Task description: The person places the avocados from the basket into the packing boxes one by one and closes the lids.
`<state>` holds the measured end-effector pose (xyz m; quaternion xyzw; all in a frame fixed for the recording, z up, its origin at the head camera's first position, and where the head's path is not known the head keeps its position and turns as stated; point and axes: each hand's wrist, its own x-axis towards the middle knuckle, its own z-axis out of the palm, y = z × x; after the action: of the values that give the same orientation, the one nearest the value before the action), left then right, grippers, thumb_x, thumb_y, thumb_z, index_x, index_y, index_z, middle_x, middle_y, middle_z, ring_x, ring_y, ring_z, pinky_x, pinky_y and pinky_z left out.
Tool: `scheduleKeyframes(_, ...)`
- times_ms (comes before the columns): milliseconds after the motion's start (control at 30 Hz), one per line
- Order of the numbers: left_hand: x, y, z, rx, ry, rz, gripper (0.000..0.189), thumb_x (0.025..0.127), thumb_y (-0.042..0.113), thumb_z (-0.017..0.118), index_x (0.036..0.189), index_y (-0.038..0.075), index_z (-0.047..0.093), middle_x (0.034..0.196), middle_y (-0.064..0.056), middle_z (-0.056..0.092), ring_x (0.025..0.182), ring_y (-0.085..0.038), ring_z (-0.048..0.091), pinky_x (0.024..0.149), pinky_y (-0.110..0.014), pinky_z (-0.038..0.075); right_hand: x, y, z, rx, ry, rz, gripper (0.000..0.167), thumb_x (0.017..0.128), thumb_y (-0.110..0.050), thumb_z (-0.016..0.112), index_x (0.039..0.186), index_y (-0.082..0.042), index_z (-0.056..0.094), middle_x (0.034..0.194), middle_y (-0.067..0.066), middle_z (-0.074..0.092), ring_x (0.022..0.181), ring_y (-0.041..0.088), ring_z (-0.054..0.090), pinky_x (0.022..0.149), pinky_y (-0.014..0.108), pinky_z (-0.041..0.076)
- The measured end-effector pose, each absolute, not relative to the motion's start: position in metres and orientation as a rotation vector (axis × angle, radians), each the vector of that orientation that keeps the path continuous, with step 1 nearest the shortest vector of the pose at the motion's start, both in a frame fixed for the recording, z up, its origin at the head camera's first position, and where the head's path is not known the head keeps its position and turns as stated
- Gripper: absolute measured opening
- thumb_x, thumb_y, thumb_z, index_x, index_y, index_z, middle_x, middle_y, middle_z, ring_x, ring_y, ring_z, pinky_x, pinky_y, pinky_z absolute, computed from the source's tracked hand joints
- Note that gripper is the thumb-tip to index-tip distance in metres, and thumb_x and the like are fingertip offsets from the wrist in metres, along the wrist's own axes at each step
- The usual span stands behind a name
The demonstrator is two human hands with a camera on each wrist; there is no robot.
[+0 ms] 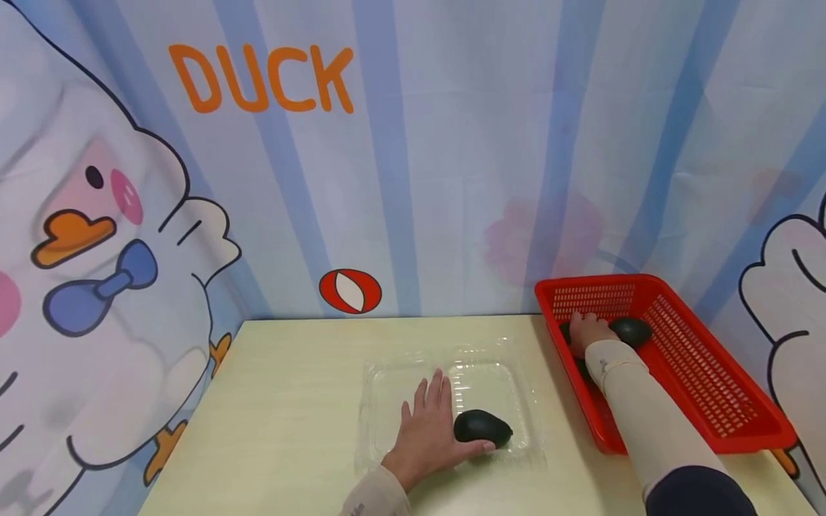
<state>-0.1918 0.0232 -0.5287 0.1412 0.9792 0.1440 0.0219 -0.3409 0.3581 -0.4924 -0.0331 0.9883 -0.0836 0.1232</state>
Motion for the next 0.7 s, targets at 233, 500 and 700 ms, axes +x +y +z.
scheduleKeyframes(233,-0.191,0.024,-0.528,0.454,3.053,0.441,0.129,0.069,0.095,0.054,0.16,0.008,0.028,0.169,-0.009,0.02,0.151,-0.034,0.028,0.108,-0.065,0.038,-0.337,0.355,-0.487,-0.108,2.885,-0.244,0.033,0.095,-0.002,0.055,0.116,0.017,0.037,0.119,0.049,0.042,0.11,0.066,0.044,0.096,0.071,0.039)
scheduleKeyframes(500,-0.191,0.024,-0.531,0.458,3.067,0.416,0.129,0.069,0.095,0.053,0.161,0.008,0.027,0.169,-0.009,0.02,0.151,-0.034,0.028,0.108,-0.065,0.038,-0.342,0.364,-0.491,-0.113,2.853,-0.265,0.05,0.096,-0.014,0.058,0.126,0.019,0.035,0.128,0.051,0.037,0.115,0.069,0.04,0.096,0.072,0.038)
scheduleKeyframes(700,-0.191,0.023,-0.529,0.465,3.074,0.412,0.129,0.069,0.096,0.052,0.16,0.008,0.027,0.169,-0.01,0.02,0.151,-0.034,0.028,0.108,-0.065,0.038,-0.343,0.369,-0.491,-0.091,2.83,-0.287,0.071,0.094,-0.026,0.064,0.135,0.02,0.03,0.136,0.052,0.032,0.122,0.07,0.034,0.099,0.074,0.035)
